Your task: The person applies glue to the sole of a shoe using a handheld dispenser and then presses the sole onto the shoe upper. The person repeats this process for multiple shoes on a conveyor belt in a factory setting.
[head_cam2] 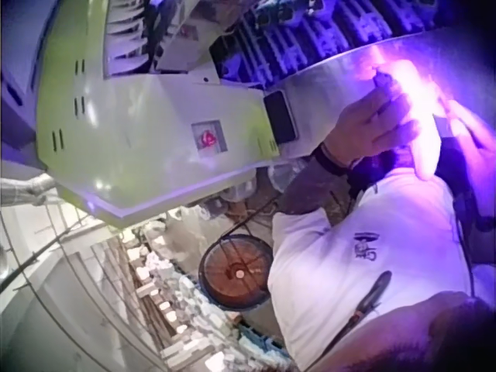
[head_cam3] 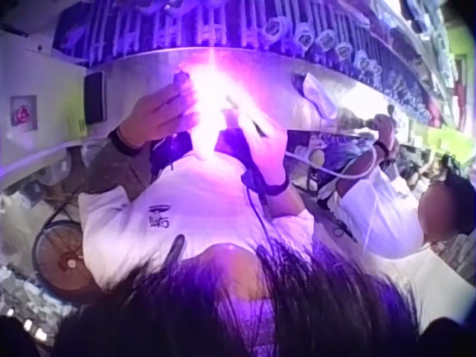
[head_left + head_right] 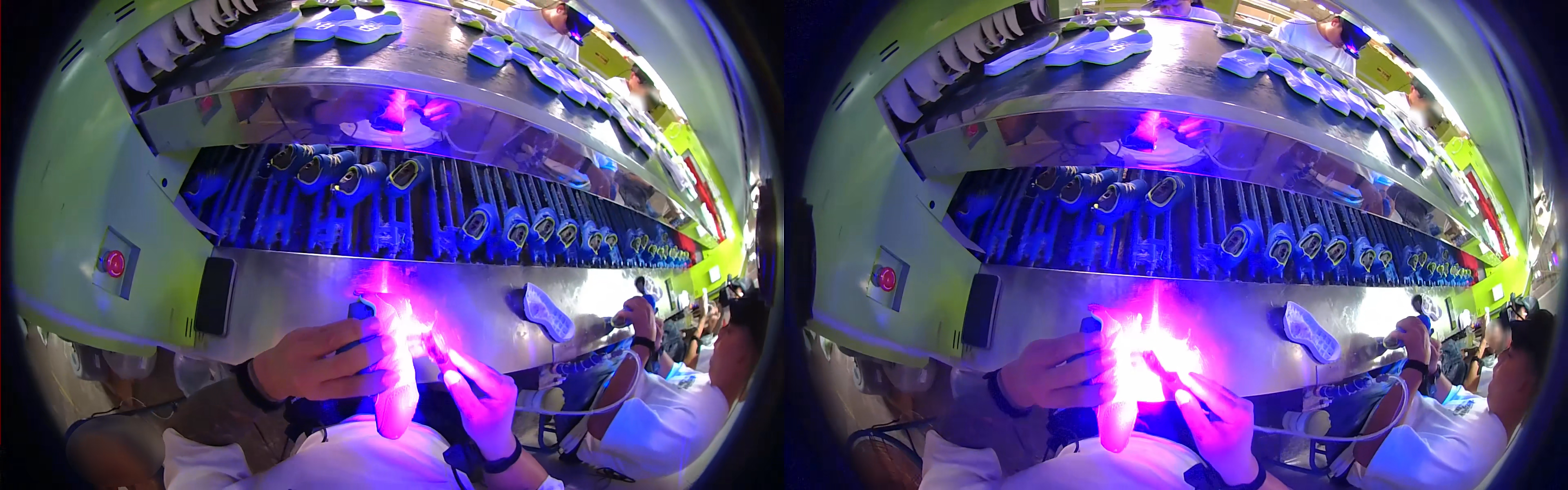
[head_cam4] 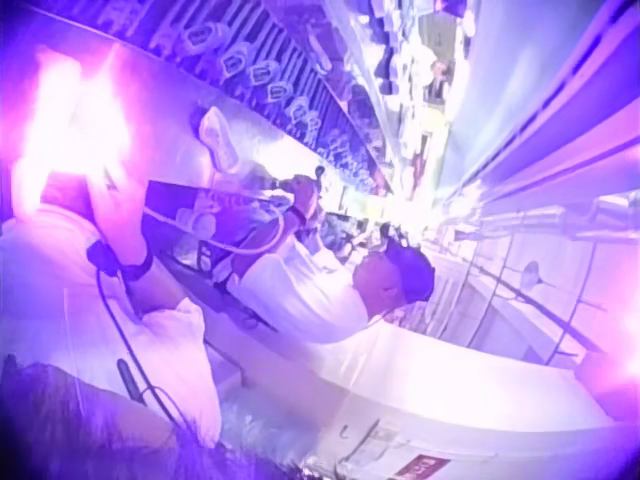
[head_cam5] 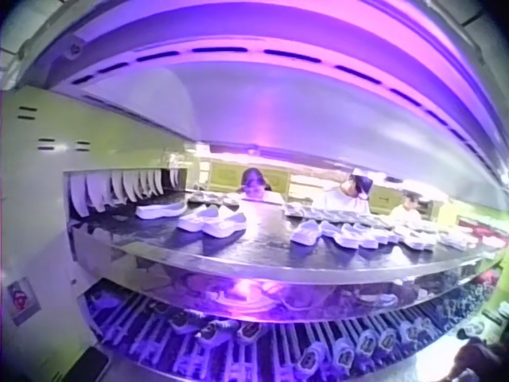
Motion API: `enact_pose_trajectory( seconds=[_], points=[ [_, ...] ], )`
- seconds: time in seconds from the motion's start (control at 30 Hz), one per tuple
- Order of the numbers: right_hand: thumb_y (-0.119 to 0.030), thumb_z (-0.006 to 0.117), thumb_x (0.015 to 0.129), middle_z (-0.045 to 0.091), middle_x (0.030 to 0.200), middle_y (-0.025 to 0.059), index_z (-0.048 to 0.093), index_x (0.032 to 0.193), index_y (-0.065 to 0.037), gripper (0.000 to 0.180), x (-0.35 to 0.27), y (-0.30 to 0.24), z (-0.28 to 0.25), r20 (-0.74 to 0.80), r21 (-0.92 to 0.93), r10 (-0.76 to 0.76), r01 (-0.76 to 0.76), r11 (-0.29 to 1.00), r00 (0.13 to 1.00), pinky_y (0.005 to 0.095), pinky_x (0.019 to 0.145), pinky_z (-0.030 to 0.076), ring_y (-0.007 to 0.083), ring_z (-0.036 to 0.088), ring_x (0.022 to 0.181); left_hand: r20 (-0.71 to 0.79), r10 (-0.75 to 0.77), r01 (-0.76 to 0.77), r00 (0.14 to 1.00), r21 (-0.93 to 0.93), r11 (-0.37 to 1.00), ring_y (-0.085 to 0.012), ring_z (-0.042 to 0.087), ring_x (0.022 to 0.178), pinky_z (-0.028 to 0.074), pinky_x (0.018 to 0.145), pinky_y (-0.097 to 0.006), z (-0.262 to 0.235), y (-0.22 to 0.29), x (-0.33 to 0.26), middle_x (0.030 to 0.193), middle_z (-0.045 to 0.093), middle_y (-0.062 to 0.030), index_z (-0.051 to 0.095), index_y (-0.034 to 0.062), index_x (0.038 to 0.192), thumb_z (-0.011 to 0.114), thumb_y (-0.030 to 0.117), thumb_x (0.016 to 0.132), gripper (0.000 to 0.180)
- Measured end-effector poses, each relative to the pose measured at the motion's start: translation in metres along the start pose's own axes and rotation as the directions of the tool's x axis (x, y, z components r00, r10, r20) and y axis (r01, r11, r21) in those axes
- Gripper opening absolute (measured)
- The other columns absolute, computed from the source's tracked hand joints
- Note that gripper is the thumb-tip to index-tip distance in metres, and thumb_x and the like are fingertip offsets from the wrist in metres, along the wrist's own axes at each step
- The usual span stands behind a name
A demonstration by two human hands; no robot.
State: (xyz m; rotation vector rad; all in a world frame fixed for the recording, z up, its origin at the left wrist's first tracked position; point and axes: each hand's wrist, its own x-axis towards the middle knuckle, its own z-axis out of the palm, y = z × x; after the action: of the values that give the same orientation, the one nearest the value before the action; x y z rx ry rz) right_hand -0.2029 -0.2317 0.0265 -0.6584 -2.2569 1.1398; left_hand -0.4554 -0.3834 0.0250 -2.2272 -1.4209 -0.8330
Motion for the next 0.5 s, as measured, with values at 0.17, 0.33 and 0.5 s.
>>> enact_pose_trajectory(
  seconds=[0.17, 0.33, 0.5],
  points=[
    [-0.003, 0.073, 0.089, 0.077, 0.101, 0.0169, 0.071, 0.119, 0.006, 0.031, -0.014, -0.003, -0.008, 0.065, 0.141, 0.115, -0.123, 0.982, 0.991, 0.0309, 0.080, 0.057, 0.0188, 0.073, 0.086, 0.066, -0.035, 0.035, 0.997, 0.008, 0.999, -0.0386, 0.064, 0.120, 0.060, 0.097, -0.043, -0.007, -0.010, 0.001, 0.129, 0.064, -0.0130, 0.067, 0.0145, 0.118, 0.071, 0.013, 0.082, 0.036],
    [-0.004, 0.075, 0.087, 0.076, 0.101, 0.0194, 0.071, 0.116, 0.007, 0.031, -0.015, -0.015, -0.008, -0.012, 0.121, 0.138, -0.136, 0.983, 0.990, 0.0326, 0.080, 0.058, 0.0214, 0.074, 0.086, 0.067, -0.182, 0.186, 0.981, -0.076, 0.980, -0.0400, 0.063, 0.122, 0.058, 0.100, -0.046, -0.007, -0.011, 0.007, 0.130, 0.063, -0.0162, 0.068, 0.0068, 0.120, 0.070, 0.011, 0.083, 0.037],
    [-0.002, 0.074, 0.086, 0.076, 0.100, 0.0209, 0.071, 0.114, 0.008, 0.030, -0.014, -0.021, -0.001, -0.065, 0.070, 0.108, -0.103, 0.992, 0.992, 0.0342, 0.081, 0.058, 0.0245, 0.074, 0.087, -0.005, -0.343, 0.343, 0.939, -0.031, 0.939, -0.0352, 0.062, 0.123, 0.058, 0.099, -0.041, 0.008, -0.006, 0.003, 0.131, 0.062, -0.0139, 0.063, 0.0053, 0.129, 0.071, 0.010, 0.078, 0.052]
  ],
)
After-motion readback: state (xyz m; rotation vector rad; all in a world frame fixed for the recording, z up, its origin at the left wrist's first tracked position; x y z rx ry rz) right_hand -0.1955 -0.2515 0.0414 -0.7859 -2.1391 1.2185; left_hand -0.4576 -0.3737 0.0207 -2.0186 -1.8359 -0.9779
